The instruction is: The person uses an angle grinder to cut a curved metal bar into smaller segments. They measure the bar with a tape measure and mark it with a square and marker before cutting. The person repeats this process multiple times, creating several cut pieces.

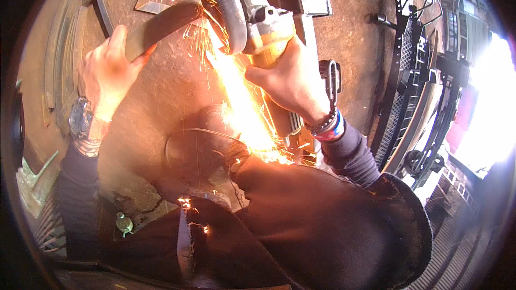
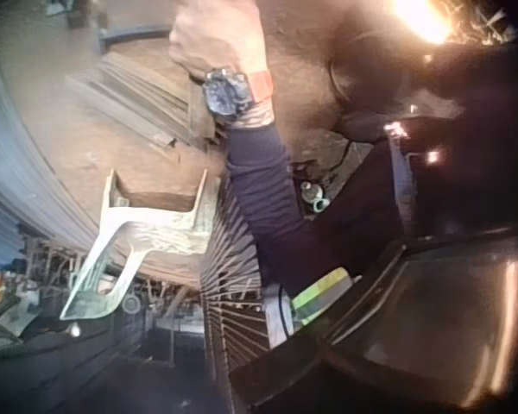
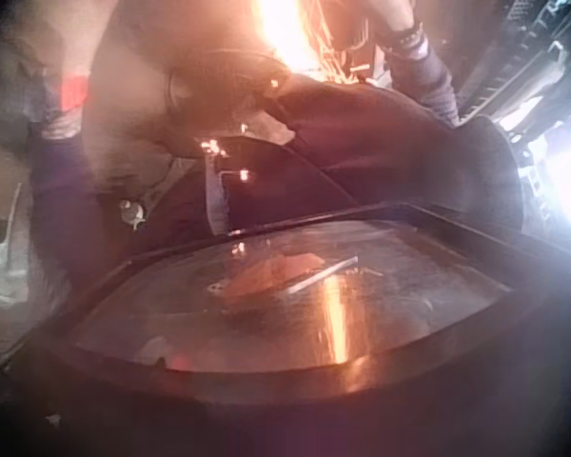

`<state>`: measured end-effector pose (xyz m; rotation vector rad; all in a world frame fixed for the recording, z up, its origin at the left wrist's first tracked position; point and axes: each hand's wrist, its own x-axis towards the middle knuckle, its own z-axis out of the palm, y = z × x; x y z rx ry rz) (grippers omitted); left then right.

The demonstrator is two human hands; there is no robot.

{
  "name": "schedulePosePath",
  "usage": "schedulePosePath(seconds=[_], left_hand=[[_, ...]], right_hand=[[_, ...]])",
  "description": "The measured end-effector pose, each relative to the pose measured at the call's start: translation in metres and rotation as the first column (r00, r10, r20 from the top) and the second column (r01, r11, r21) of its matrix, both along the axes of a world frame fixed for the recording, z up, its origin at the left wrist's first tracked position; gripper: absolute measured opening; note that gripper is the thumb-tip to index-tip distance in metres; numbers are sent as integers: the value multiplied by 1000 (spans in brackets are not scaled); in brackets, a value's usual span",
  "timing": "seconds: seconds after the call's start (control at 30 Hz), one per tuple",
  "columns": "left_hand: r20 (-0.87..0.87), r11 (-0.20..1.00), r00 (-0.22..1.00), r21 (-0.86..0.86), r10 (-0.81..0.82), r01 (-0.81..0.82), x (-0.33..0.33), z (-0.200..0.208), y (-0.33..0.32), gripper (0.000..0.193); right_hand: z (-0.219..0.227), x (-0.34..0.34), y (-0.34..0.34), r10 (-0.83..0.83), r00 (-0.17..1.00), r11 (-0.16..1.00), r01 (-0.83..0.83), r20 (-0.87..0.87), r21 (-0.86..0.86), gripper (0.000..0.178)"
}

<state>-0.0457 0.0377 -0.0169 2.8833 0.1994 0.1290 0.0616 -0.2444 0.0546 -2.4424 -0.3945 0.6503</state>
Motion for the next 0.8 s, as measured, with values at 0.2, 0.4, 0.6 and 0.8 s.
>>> schedulePosePath(seconds=[0.2, 0.4, 0.6, 0.8], left_hand=[[-39, 999, 999, 29, 20, -19, 2, 7, -4, 44], [-8, 1000, 1000, 0, 15, -15, 3, 13, -5, 44], [-37, 999, 999, 16, 31, -30, 4, 13, -5, 43], [-34, 999, 999, 25, 32, -31, 4, 13, -6, 44]], right_hand=[[3, 6, 6, -3, 1000, 997, 4, 14, -80, 49], [-5, 9, 6, 9, 1000, 999, -8, 25, -54, 49], [-7, 12, 8, 19, 999, 996, -15, 43, -82, 45], [-7, 17, 12, 19, 996, 1000, -17, 91, -23, 42]])
